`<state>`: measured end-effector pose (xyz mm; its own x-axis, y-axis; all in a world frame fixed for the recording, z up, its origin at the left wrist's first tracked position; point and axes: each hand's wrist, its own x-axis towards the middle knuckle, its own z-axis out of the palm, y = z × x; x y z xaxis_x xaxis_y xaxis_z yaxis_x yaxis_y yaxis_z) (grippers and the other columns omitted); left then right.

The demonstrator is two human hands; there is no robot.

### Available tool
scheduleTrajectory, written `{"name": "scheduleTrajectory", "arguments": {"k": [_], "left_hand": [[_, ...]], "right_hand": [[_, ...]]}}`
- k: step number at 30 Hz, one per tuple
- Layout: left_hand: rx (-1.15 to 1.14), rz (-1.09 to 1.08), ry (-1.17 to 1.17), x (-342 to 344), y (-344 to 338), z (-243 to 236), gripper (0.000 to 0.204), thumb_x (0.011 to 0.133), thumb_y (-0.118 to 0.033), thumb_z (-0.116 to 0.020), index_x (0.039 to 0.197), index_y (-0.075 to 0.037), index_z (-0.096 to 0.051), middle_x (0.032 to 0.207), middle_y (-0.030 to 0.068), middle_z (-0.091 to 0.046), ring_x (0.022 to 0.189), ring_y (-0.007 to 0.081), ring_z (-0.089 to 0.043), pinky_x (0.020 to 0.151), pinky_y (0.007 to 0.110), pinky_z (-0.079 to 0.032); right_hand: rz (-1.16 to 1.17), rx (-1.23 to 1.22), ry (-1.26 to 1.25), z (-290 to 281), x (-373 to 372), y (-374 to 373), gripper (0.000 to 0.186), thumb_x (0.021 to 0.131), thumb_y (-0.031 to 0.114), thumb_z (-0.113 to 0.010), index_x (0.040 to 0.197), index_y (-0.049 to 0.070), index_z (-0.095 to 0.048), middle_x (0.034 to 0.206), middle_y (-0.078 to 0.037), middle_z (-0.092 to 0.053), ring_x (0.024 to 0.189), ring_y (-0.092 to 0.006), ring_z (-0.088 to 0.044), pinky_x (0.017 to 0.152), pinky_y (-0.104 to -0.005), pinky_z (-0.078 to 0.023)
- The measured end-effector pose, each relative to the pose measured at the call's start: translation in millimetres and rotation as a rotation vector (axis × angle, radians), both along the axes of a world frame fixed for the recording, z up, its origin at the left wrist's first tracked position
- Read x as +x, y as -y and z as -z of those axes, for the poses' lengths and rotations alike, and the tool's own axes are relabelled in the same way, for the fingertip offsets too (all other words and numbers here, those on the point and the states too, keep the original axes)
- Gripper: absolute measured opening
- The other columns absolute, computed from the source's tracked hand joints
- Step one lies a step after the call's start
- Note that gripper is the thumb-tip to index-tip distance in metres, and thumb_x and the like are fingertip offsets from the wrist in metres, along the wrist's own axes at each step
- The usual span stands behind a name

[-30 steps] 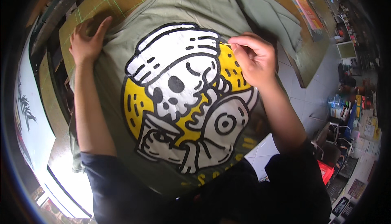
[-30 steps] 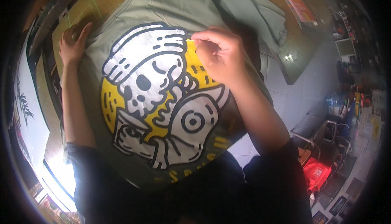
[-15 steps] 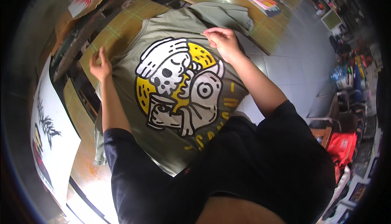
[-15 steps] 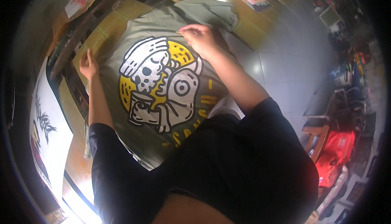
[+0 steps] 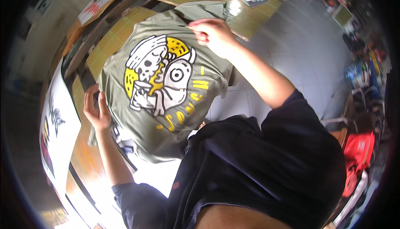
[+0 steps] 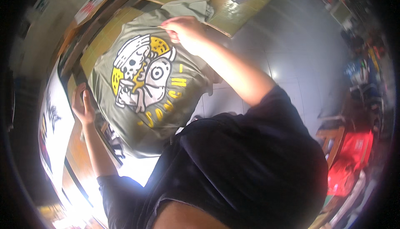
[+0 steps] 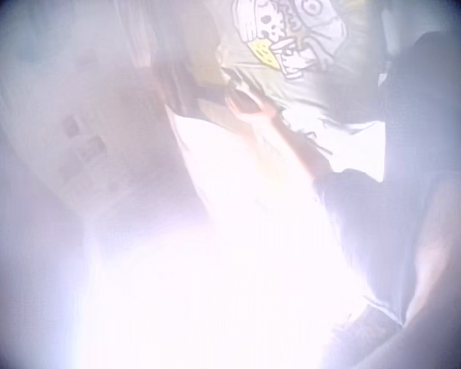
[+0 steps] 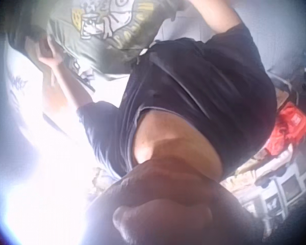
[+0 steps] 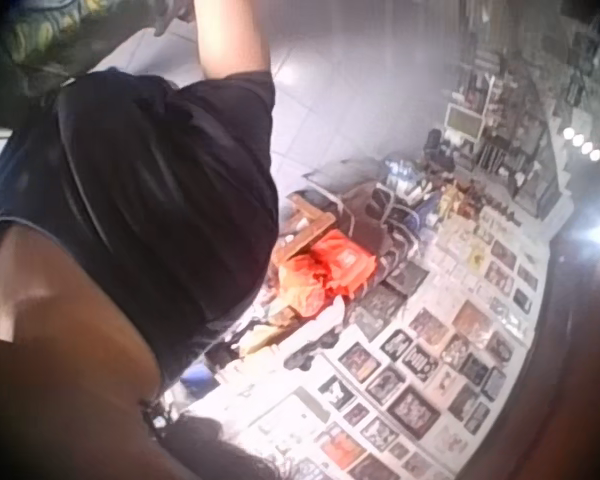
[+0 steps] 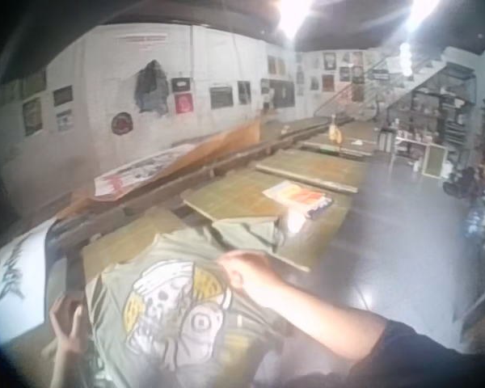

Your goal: The person paints a skull graphic on a green t-shirt using a small brush. They repeatedly apply white paint to the skull's hat area, occasionally pause to walk around the room, and return to continue painting the same region.

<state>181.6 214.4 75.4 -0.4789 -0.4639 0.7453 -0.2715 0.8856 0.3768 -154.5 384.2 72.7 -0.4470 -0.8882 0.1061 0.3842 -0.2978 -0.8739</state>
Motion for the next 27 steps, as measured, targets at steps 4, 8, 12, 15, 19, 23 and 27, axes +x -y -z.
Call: {"name": "scheduleTrajectory", "arguments": {"k": [4,8,12,15,19,23,27], "left_hand": [[0.289,-0.120,-0.185,50.3,-106.6,25.6,0.028,0.086,-0.017,-0.055,0.103,0.006,-0.057,0.097,0.0135,-0.061,0.091,0.0217,-0.057,0.082,0.032,-0.043],[0.392,-0.313,-0.261,77.7,-218.8,65.5,0.026,0.085,-0.012,-0.055,0.104,0.006,-0.056,0.098,0.0129,-0.061,0.092,0.0202,-0.056,0.084,0.032,-0.042],[0.525,-0.436,-0.365,74.4,-300.9,110.8,0.027,0.084,-0.012,-0.059,0.105,0.005,-0.057,0.097,0.0126,-0.062,0.090,0.0184,-0.057,0.083,0.030,-0.043],[0.651,-0.494,-0.365,52.2,-349.8,123.7,0.030,0.084,-0.016,-0.061,0.106,0.004,-0.057,0.095,0.0132,-0.063,0.089,0.0195,-0.058,0.083,0.030,-0.043],[0.677,-0.494,-0.335,32.8,-393.5,130.9,0.031,0.081,-0.016,-0.062,0.105,0.004,-0.056,0.093,0.0147,-0.062,0.088,0.0208,-0.060,0.080,0.031,-0.045],[0.715,-0.554,-0.323,41.2,-417.2,141.5,0.034,0.080,-0.017,-0.063,0.106,0.003,-0.056,0.092,0.0144,-0.063,0.088,0.0219,-0.061,0.080,0.032,-0.045],[0.755,-0.602,-0.297,66.1,-421.6,131.8,0.033,0.081,-0.017,-0.063,0.107,0.002,-0.056,0.091,0.0142,-0.063,0.087,0.0218,-0.061,0.080,0.033,-0.045]], "right_hand": [[-0.086,-0.117,0.123,11.4,6.3,-44.5,0.014,0.081,0.007,-0.056,0.089,-0.004,-0.060,0.062,0.000,-0.044,0.053,-0.0071,-0.037,0.049,-0.0219,-0.029],[-0.148,-0.131,0.206,9.4,25.9,-106.9,0.015,0.081,0.008,-0.056,0.090,-0.003,-0.059,0.064,0.001,-0.044,0.056,-0.0066,-0.038,0.050,-0.0209,-0.029],[-0.160,-0.045,0.172,9.3,26.7,-164.9,0.013,0.081,0.007,-0.056,0.087,-0.003,-0.058,0.063,0.001,-0.044,0.056,-0.0069,-0.038,0.051,-0.0219,-0.030],[-0.155,0.002,0.183,3.8,27.9,-191.9,0.012,0.080,0.007,-0.056,0.086,-0.003,-0.058,0.063,0.000,-0.044,0.055,-0.0073,-0.039,0.051,-0.0227,-0.030],[-0.157,0.073,0.167,9.4,31.6,-209.8,0.011,0.080,0.007,-0.055,0.086,-0.002,-0.058,0.062,0.000,-0.044,0.055,-0.0074,-0.038,0.051,-0.0229,-0.031],[-0.154,0.069,0.212,23.1,36.1,-208.7,0.011,0.080,0.008,-0.054,0.086,-0.002,-0.058,0.064,0.001,-0.043,0.055,-0.0074,-0.038,0.051,-0.0226,-0.030],[-0.161,0.065,0.284,28.3,48.2,-206.7,0.011,0.080,0.008,-0.055,0.086,-0.001,-0.058,0.064,0.002,-0.042,0.055,-0.0071,-0.037,0.051,-0.0221,-0.029]]}}
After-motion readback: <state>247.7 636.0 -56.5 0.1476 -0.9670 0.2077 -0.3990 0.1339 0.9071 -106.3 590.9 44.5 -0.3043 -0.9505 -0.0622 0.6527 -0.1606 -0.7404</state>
